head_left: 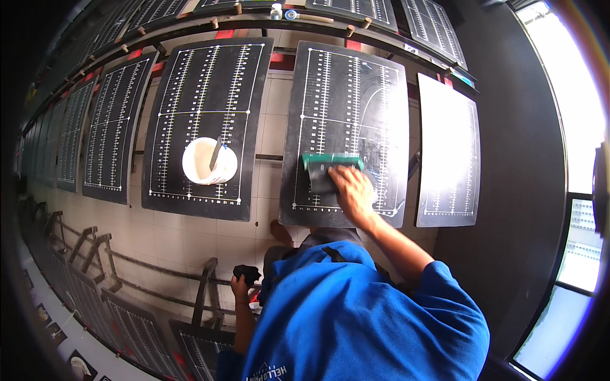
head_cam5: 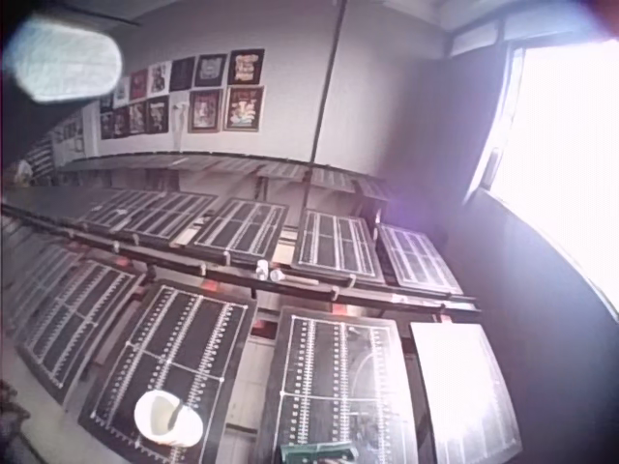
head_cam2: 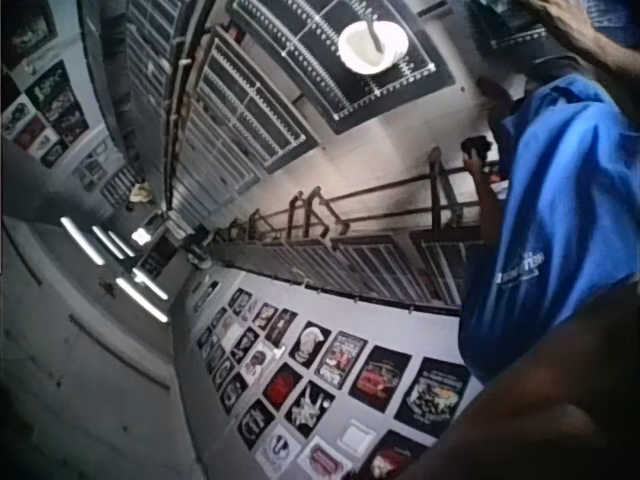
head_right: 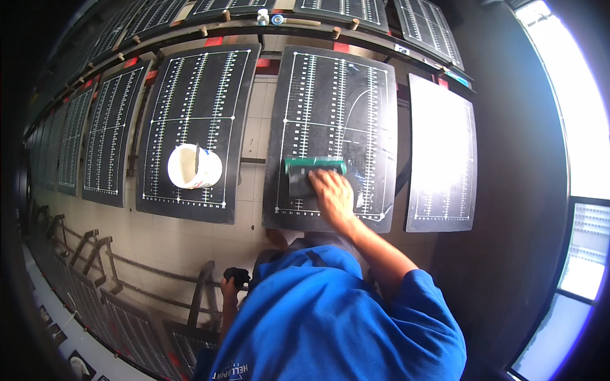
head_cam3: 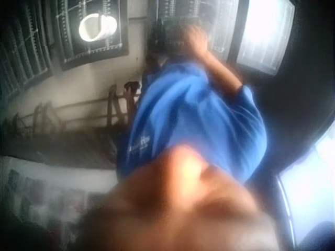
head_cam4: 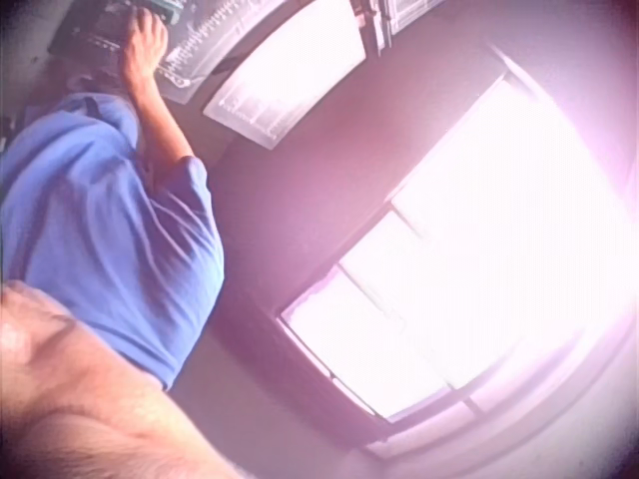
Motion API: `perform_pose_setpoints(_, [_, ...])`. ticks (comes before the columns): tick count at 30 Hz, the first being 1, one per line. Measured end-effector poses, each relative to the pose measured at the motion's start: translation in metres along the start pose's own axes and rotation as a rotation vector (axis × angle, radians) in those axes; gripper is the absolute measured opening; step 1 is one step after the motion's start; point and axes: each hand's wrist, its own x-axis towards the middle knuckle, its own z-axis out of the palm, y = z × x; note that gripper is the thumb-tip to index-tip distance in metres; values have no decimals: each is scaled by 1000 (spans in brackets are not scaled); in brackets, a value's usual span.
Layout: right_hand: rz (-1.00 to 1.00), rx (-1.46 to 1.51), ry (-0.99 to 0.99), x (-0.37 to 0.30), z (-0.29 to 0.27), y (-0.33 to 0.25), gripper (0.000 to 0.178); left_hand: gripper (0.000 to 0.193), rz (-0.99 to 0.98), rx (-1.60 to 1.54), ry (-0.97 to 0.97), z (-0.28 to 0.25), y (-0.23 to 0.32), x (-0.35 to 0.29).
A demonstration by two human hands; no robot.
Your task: The person scoops white ink from a bucket using a spatula and applies it to a screen printing mesh. They then use a squeegee to spread the ink evenly across the screen. The person repeats this process on multiple screens arranged on a rack.
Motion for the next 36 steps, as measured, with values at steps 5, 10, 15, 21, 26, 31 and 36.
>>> perform_pose_setpoints(5, [27, -30, 159, 153, 27, 62, 38, 27, 152, 298, 39, -32, -31, -27])
perform_pose_setpoints(10, [24, -52, 233, 250, 35, 107, 31, 29, -22, 492, 132, -27, -15, -49])
perform_pose_setpoints(15, [15, -94, 126, 161, 43, 59, 39, 26, 43, 114, 20, -6, -17, -38])
perform_pose_setpoints(21, [-128, 58, -85, 42, -5, 23, 47, 25, 111, 93, -71, 12, -36, 15])
perform_pose_setpoints(26, [76, -169, 95, 181, 1, 95, 13, 24, -3, 45, 62, 59, 57, -31])
perform_pose_setpoints(31, [2, -78, 258, 299, 17, 163, 13, 24, 68, 82, 110, 32, 53, -56])
perform_pose_setpoints(36, [5, -152, 198, 249, 45, 109, 17, 28, 144, 265, 47, 4, -11, -57])
